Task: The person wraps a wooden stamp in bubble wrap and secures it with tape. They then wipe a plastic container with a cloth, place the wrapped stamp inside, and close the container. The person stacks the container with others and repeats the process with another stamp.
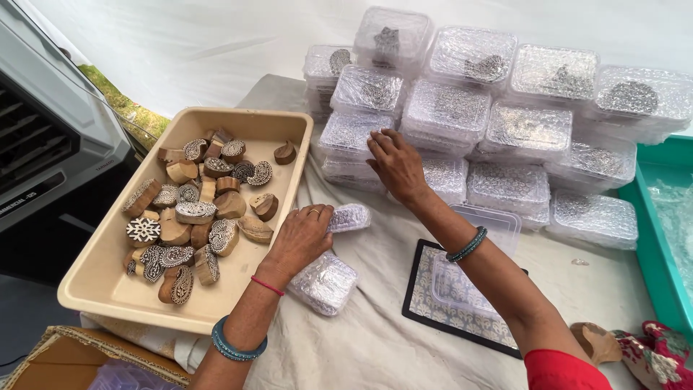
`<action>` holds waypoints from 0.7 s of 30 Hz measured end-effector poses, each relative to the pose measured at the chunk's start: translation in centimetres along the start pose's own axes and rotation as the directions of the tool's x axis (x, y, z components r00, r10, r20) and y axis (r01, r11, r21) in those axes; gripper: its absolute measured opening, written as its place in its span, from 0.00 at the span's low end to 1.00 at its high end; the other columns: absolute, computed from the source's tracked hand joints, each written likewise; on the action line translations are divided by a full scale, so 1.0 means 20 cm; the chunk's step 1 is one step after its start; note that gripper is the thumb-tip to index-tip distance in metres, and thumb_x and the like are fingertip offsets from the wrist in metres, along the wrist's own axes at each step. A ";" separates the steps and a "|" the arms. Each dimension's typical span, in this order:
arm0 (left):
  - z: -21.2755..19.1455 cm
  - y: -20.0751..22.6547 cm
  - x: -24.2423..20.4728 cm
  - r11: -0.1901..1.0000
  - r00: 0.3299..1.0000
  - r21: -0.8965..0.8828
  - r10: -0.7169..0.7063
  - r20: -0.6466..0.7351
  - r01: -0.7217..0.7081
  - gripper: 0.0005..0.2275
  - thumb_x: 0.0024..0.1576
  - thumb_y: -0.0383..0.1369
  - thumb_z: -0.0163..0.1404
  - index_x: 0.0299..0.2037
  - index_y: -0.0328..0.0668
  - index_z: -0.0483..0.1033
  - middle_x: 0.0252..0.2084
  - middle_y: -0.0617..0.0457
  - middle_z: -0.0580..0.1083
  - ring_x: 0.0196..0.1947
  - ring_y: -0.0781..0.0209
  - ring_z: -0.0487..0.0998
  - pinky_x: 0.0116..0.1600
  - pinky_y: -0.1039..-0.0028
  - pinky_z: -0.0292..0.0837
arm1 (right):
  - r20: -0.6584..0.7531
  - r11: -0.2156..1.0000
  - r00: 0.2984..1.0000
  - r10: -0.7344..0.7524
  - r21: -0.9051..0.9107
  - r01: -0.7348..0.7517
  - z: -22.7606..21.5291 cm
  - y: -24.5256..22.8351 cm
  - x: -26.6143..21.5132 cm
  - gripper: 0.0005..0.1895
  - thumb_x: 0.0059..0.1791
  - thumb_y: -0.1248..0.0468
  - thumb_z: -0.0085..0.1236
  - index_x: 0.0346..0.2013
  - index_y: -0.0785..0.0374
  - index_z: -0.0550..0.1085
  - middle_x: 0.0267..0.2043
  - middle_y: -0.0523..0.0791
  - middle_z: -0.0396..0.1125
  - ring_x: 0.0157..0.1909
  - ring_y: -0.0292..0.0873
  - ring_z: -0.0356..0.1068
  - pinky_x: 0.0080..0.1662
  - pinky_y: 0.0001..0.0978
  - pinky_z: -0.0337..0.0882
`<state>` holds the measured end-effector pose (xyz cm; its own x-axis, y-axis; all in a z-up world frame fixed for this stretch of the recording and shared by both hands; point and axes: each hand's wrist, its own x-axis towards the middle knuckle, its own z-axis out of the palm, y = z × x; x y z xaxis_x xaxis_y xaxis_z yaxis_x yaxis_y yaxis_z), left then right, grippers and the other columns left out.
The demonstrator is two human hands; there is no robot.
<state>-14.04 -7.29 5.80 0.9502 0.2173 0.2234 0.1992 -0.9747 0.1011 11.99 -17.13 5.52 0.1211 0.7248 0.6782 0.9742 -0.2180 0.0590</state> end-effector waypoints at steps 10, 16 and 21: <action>-0.34 -0.03 0.12 0.993 0.851 -0.115 -0.029 -0.525 -0.037 0.24 0.58 0.29 0.57 0.62 0.29 0.62 0.57 0.33 0.71 0.55 0.38 0.75 0.59 0.56 0.73 | -0.007 0.999 0.999 0.039 -0.031 -0.039 0.01 0.02 -0.04 0.23 0.50 0.57 0.62 0.58 0.61 0.75 0.65 0.41 0.69 0.64 0.46 0.64 0.58 0.35 0.71; -0.29 -0.03 0.48 0.966 0.825 -0.253 -0.108 -0.555 -0.044 0.24 0.61 0.28 0.55 0.65 0.32 0.60 0.60 0.34 0.71 0.57 0.38 0.75 0.60 0.55 0.73 | 0.019 0.998 0.999 0.041 -0.048 -0.040 0.01 0.02 -0.04 0.23 0.51 0.56 0.61 0.58 0.60 0.76 0.64 0.41 0.69 0.64 0.46 0.64 0.57 0.34 0.72; -0.22 -0.04 0.65 0.965 0.817 -0.252 -0.084 -0.571 -0.077 0.22 0.62 0.29 0.53 0.65 0.34 0.61 0.58 0.35 0.72 0.56 0.38 0.77 0.57 0.54 0.75 | -0.004 0.999 1.000 0.025 -0.047 -0.025 0.01 0.03 -0.05 0.22 0.51 0.55 0.61 0.58 0.60 0.76 0.63 0.41 0.69 0.63 0.46 0.64 0.57 0.35 0.72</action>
<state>-3.02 -3.43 12.96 0.6226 0.2892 0.7271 0.0588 -0.9438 0.3251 12.42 -17.82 4.84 0.1447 0.7162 0.6828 0.9608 -0.2665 0.0759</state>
